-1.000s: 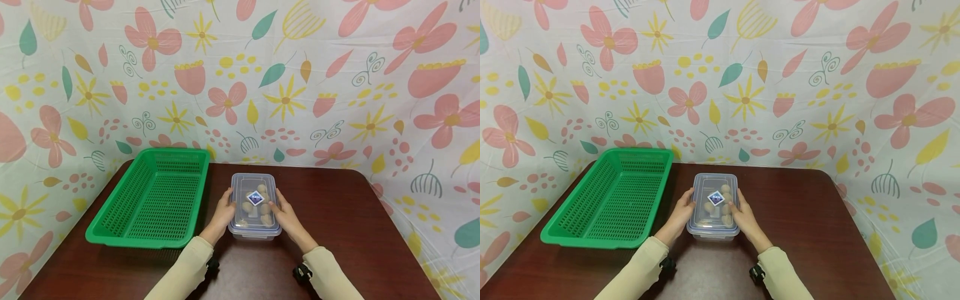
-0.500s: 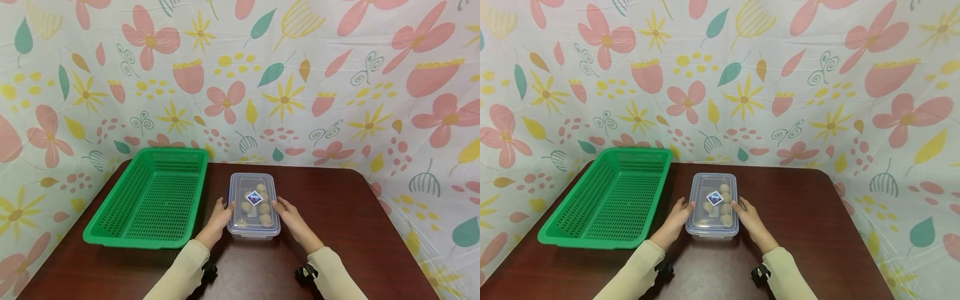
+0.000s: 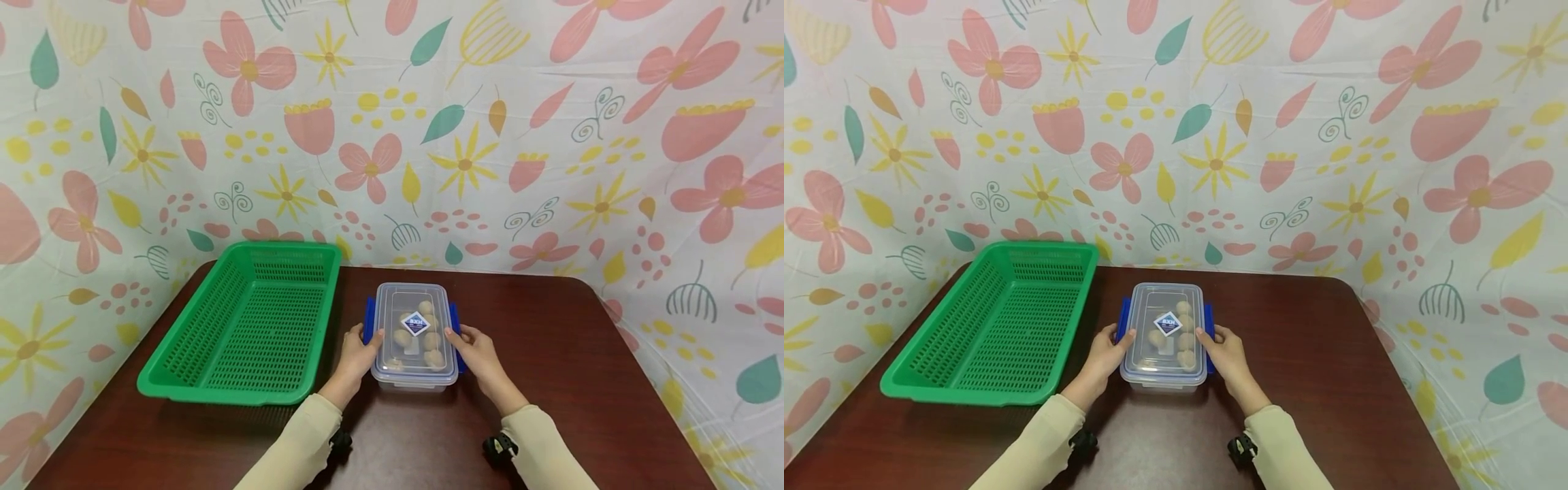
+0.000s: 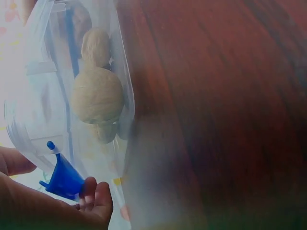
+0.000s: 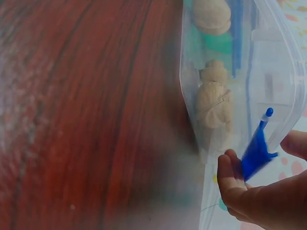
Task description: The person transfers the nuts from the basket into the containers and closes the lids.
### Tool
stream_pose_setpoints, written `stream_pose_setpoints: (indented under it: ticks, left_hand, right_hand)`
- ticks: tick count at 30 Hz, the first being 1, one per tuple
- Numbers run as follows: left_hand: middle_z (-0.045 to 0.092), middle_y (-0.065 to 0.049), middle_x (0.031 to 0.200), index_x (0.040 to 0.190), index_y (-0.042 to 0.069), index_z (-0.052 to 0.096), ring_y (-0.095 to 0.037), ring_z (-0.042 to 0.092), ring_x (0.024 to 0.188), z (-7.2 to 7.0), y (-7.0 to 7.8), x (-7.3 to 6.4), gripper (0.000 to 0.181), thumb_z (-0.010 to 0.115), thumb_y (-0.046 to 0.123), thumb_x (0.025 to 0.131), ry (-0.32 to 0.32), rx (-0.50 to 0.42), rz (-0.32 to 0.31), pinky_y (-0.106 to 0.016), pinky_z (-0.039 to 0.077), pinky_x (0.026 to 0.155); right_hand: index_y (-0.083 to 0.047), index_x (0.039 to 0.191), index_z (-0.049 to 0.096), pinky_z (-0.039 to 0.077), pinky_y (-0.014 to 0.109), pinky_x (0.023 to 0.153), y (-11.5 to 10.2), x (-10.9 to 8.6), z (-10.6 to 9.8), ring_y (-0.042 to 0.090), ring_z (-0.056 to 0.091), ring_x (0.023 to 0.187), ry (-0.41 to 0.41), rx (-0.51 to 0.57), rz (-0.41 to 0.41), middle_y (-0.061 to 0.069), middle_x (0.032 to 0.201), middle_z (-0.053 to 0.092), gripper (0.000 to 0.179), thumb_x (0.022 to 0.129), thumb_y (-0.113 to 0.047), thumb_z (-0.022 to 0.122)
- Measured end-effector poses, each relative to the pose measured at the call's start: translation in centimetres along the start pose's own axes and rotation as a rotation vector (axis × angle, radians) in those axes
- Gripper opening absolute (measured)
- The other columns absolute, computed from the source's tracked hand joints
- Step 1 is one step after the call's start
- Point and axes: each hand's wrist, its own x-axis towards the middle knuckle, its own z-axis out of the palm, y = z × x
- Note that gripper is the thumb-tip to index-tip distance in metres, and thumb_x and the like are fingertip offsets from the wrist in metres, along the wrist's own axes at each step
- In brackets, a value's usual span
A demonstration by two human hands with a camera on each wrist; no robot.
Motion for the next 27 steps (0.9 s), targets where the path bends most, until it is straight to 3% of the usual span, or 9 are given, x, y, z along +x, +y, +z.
stream_pose_setpoints:
  ticks: [3, 7, 14, 23, 27]
  left_hand:
    - [0.045, -0.028, 0.122, 0.135, -0.014, 0.042, -0.04, 0.05, 0.115, 0.0, 0.1, -0.1, 0.054, 0.061, 0.017, 0.095, 0.014, 0.022, 0.023, -0.05, 0.044, 0.1]
    - [0.046, -0.028, 0.127, 0.137, -0.011, 0.042, -0.041, 0.05, 0.117, 0.1, 0.7, -0.3, 0.05, 0.059, 0.012, 0.096, 0.019, 0.061, 0.051, -0.051, 0.044, 0.101]
    - [0.044, -0.036, 0.135, 0.139, -0.017, 0.035, -0.047, 0.046, 0.123, 0.7, 1.9, -0.7, 0.054, 0.055, -0.001, 0.092, 0.019, 0.116, 0.116, -0.054, 0.037, 0.106]
    - [0.045, -0.037, 0.133, 0.14, -0.016, 0.033, -0.046, 0.048, 0.122, 1.3, 1.5, -0.8, 0.054, 0.052, -0.004, 0.091, 0.03, 0.101, 0.137, -0.055, 0.038, 0.105]
    - [0.041, -0.037, 0.137, 0.14, -0.017, 0.032, -0.046, 0.042, 0.127, 1.7, 1.5, -0.8, 0.053, 0.048, -0.007, 0.091, 0.023, 0.085, 0.151, -0.054, 0.034, 0.108]
  right_hand:
    - [0.011, 0.137, 0.041, 0.055, 0.035, 0.085, -0.3, -0.2, 0.2, 0.029, 0.061, 0.104, 0.027, -0.01, -0.023, 0.03, 0.124, 0.056, 0.058, 0.097, -0.026, 0.06]
    - [0.013, 0.138, 0.04, 0.05, 0.042, 0.096, -0.7, -0.6, 0.6, 0.038, 0.054, 0.118, 0.031, -0.013, -0.086, 0.033, 0.131, 0.05, 0.053, 0.097, -0.015, 0.059]
    - [0.021, 0.14, 0.029, 0.043, 0.051, 0.1, -1.3, -1.1, 1.1, 0.044, 0.043, 0.126, -0.01, -0.065, -0.167, 0.039, 0.136, 0.04, 0.057, 0.096, -0.004, 0.056]
    - [0.022, 0.136, 0.035, 0.042, 0.055, 0.101, -0.9, -1.1, 1.9, 0.047, 0.048, 0.121, 0.116, -0.357, -0.264, 0.04, 0.129, 0.047, 0.054, 0.096, -0.008, 0.055]
    - [0.022, 0.134, 0.039, 0.046, 0.057, 0.095, -0.7, -1.3, 2.2, 0.049, 0.051, 0.116, 0.16, -0.402, -0.321, 0.041, 0.126, 0.048, 0.05, 0.095, -0.006, 0.054]
